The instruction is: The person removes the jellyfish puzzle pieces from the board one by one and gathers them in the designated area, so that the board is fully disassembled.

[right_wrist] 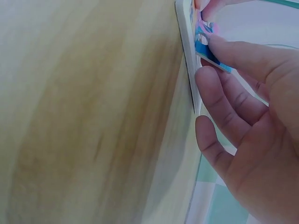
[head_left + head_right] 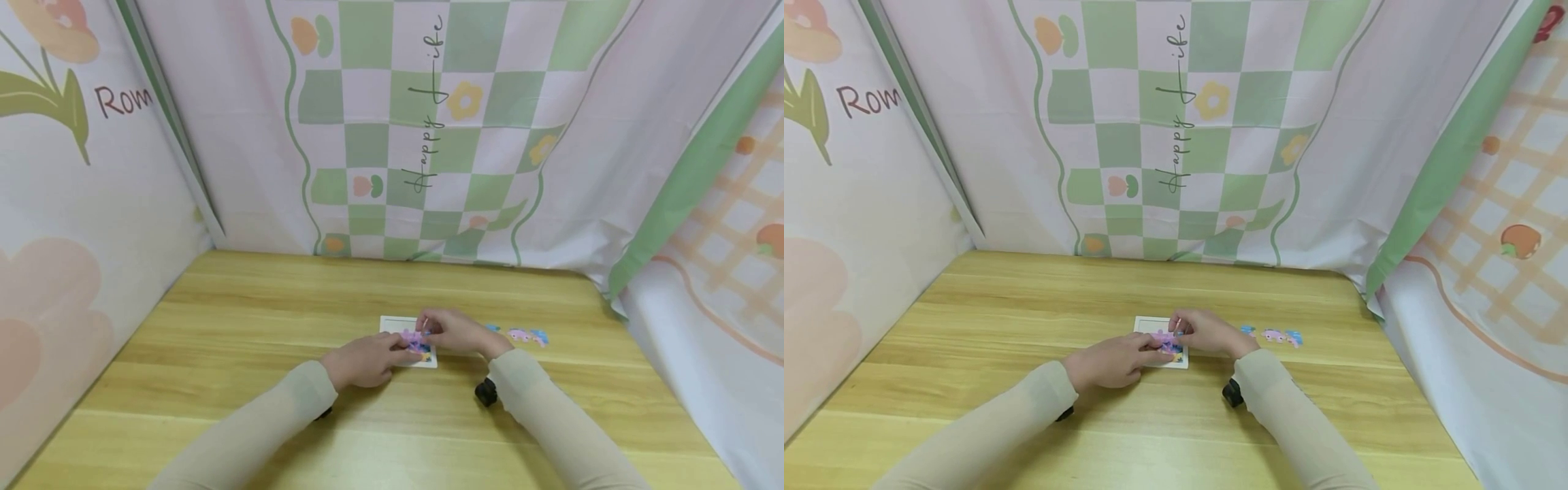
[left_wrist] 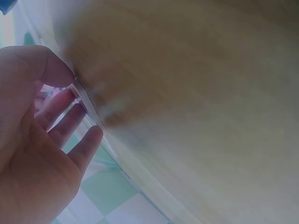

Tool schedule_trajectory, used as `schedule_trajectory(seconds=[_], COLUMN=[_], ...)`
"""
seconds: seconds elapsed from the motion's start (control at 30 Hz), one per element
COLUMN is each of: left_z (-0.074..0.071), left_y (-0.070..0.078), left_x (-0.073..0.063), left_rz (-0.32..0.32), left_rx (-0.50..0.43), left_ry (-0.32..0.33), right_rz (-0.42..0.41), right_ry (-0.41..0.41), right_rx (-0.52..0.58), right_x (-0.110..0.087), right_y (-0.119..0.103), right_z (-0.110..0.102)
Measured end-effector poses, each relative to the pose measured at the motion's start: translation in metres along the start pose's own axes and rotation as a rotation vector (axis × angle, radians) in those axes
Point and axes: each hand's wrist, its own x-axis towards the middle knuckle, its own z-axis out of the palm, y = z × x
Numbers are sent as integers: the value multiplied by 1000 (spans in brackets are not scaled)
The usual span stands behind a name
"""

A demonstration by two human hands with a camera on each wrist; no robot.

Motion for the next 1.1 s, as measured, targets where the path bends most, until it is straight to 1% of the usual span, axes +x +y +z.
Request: schedule_trajectory(seconds=[0.2,0.37,0.53,0.77,0.97,1.1], left_z=[0,2,2,2,2,2], left_y=[0,-1,0,1,2,1], left_x=[-1,0,0,0,-1,-1], left_rz=[3,11,-8,-25,-35,-29], left_rx=[-5,4,-14,-17,-25,-14], left_ry=[10,14,5,-4,-12,0], right_rz=[-18,-20,-4,26,65,104], right_ry=[-3,16,29,49,71,86], right_rx=[-6,13,25,86,68,64], right_x=[0,-1,-6,-23,-44,-60], right_y=[0,1,7,23,38,47], right_z=[0,-2,-6,-16,-26,-35])
